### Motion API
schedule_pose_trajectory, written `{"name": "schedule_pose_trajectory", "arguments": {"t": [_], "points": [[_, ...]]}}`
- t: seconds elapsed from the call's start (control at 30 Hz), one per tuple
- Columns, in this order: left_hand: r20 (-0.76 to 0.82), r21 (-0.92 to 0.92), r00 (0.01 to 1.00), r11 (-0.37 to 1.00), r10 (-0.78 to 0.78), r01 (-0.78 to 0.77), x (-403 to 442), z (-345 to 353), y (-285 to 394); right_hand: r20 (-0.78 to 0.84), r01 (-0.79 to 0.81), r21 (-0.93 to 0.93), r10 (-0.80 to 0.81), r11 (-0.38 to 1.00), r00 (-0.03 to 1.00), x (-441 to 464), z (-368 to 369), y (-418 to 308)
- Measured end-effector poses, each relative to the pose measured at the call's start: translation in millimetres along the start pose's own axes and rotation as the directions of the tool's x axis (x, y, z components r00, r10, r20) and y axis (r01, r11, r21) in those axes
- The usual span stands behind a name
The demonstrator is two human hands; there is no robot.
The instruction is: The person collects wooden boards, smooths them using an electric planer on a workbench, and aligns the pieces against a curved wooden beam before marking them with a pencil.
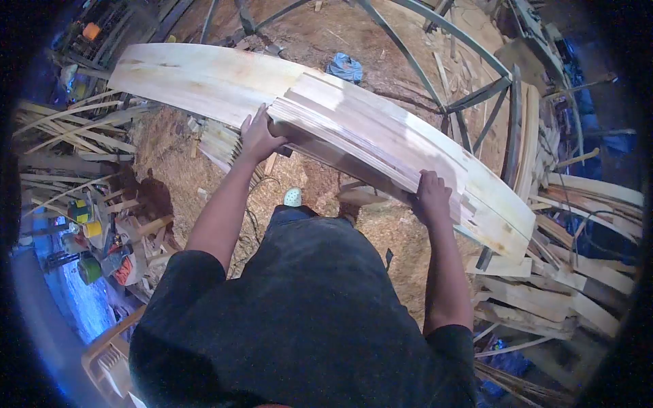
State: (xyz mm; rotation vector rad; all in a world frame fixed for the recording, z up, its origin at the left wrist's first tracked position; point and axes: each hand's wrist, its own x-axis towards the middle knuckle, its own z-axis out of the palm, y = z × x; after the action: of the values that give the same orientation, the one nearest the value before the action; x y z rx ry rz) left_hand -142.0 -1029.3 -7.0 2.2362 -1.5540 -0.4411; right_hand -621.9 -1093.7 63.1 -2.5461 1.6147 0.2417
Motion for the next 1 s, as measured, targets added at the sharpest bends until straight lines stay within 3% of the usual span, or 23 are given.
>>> {"name": "schedule_pose_trajectory", "arguments": {"t": [0.2,0.6,0.7,0.77,0.8,0.83,0.87,0.9,1.0], "points": [[-0.048,-0.061,0.999,0.998,0.003,-0.006,-3,2,0,-0.011,0.011,0.008,-0.011,1.000,1.000,-1,0,-1],[0.012,-0.032,1.000,0.999,0.002,-0.001,-5,-6,7,-0.004,0.001,-0.015,-0.001,1.000,1.000,1,8,3],[-0.358,-0.027,0.934,1.000,-0.007,-0.002,-14,-5,35,0.009,-0.020,-0.018,0.020,1.000,1.000,3,-1,-5],[-0.358,0.100,0.903,0.971,0.237,-0.215,-22,-1,68,-0.023,-0.024,0.070,0.025,0.997,0.999,8,-9,-7],[-0.325,-0.040,0.860,0.902,0.394,-0.429,-22,-4,95,-0.028,-0.022,0.113,0.026,0.993,0.999,6,-10,-9],[-0.131,0.048,0.860,0.870,0.493,-0.491,-25,-7,119,-0.041,-0.003,0.127,0.008,0.992,0.999,6,-10,-10],[-0.152,0.116,0.725,0.741,0.672,-0.662,-16,14,122,-0.062,0.018,0.142,-0.010,0.990,0.998,8,-11,-10],[-0.142,0.105,0.699,0.713,0.701,-0.693,-14,21,137,-0.084,0.038,0.154,-0.026,0.987,0.996,10,-12,-10],[0.390,0.198,0.741,0.737,0.546,-0.647,13,25,175,0.036,-0.011,0.140,0.006,0.990,0.999,11,-12,-5]]}}
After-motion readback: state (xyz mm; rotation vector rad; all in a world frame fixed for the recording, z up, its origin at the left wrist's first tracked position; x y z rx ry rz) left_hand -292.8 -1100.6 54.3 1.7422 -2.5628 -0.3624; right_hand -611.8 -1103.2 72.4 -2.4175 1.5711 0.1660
